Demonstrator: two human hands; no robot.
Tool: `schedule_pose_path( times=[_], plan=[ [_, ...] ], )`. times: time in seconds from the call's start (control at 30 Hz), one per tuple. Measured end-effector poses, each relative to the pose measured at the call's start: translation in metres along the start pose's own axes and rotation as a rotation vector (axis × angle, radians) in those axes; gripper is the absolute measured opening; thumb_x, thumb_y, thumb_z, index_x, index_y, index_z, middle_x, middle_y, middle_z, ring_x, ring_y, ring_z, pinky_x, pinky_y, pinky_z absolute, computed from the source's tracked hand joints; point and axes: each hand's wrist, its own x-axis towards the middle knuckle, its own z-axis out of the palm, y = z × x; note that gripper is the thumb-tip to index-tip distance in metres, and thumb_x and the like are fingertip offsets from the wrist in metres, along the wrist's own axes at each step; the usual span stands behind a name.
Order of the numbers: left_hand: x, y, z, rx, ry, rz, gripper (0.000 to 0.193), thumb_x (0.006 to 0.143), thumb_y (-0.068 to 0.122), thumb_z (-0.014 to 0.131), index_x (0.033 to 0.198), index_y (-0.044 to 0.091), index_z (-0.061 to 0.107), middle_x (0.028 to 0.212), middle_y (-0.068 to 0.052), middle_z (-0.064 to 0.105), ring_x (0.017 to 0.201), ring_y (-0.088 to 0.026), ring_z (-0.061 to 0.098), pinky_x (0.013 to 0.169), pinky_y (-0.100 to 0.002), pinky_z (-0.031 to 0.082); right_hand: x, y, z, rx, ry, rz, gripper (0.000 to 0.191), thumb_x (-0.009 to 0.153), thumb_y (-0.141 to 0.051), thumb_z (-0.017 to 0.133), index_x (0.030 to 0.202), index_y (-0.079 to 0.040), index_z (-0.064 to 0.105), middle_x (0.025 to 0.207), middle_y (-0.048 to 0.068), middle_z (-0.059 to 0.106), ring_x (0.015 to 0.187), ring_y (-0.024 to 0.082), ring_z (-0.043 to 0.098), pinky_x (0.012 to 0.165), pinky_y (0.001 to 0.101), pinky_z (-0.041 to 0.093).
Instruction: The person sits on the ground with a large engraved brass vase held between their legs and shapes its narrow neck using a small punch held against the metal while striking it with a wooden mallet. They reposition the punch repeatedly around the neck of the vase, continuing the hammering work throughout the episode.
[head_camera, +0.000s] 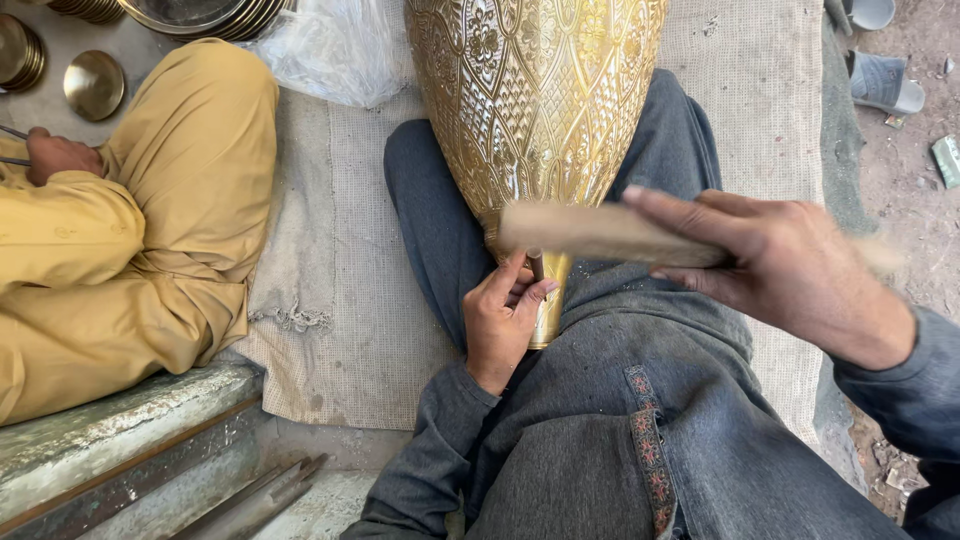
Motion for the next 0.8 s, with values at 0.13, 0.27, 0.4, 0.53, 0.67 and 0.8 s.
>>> schedule_pose_path(
  times=[0.13, 0.27, 0.4, 0.53, 0.67, 0.8],
  plan=[
    [0.010, 0.004, -0.003, 0.048, -0.078, 0.061, 0.049, 0.088, 0.013, 0.082, 0.134, 0.006, 0.065, 0.088, -0.008, 0.075, 0.078, -0.014, 0.074, 0.068, -0.028, 0.063, -0.017, 0.010, 0.008, 0.309, 0.259, -0.016, 0.084, 0.077, -0.020, 0.080, 0.154, -0.007, 0.048, 0.112, 0.016, 0.075, 0.089, 0.023, 0.077, 0.079, 0.0352, 0.065],
    [0.013, 0.009, -0.007, 0.020, -0.059, 0.043, 0.047, 0.090, 0.011, 0.080, 0.134, 0.006, 0.065, 0.092, -0.009, 0.076, 0.080, -0.015, 0.076, 0.069, -0.027, 0.064, -0.029, 0.016, 0.013, 0.284, 0.373, 0.063, 0.082, 0.078, -0.020, 0.083, 0.151, -0.003, 0.051, 0.121, 0.019, 0.072, 0.103, 0.024, 0.074, 0.086, 0.0364, 0.062],
    [0.015, 0.006, -0.019, -0.003, 0.058, -0.013, 0.044, 0.092, 0.009, 0.078, 0.133, 0.002, 0.063, 0.091, -0.008, 0.076, 0.079, -0.014, 0.076, 0.069, -0.025, 0.065, -0.033, 0.026, 0.029, 0.387, 0.433, 0.062, 0.079, 0.082, -0.016, 0.082, 0.152, 0.001, 0.050, 0.133, 0.020, 0.069, 0.117, 0.024, 0.068, 0.098, 0.0371, 0.058],
    [0.018, -0.002, -0.031, -0.031, 0.143, -0.024, 0.043, 0.094, 0.009, 0.076, 0.132, -0.002, 0.060, 0.090, -0.009, 0.075, 0.079, -0.013, 0.075, 0.068, -0.025, 0.064, -0.042, 0.040, 0.058, 0.493, 0.497, 0.092, 0.070, 0.082, -0.014, 0.082, 0.144, 0.002, 0.055, 0.121, 0.016, 0.070, 0.106, 0.019, 0.067, 0.091, 0.0343, 0.056],
    [0.017, -0.008, -0.039, -0.099, 0.160, -0.053, 0.040, 0.097, 0.009, 0.074, 0.133, -0.002, 0.059, 0.090, -0.009, 0.074, 0.078, -0.012, 0.074, 0.069, -0.025, 0.064, -0.052, 0.048, 0.094, 0.825, 0.518, 0.179, 0.061, 0.088, -0.021, 0.083, 0.142, -0.004, 0.064, 0.096, 0.006, 0.072, 0.080, 0.011, 0.068, 0.074, 0.0247, 0.057],
    [0.020, -0.008, -0.040, -0.177, 0.158, -0.061, 0.039, 0.098, 0.008, 0.073, 0.132, -0.003, 0.058, 0.091, -0.008, 0.074, 0.081, -0.012, 0.073, 0.071, -0.024, 0.064, -0.048, 0.059, 0.120, 0.835, 0.399, 0.292, 0.029, 0.087, -0.020, 0.082, 0.105, -0.001, 0.071, 0.101, 0.005, 0.074, 0.076, 0.012, 0.065, 0.069, 0.0256, 0.055]
  ],
)
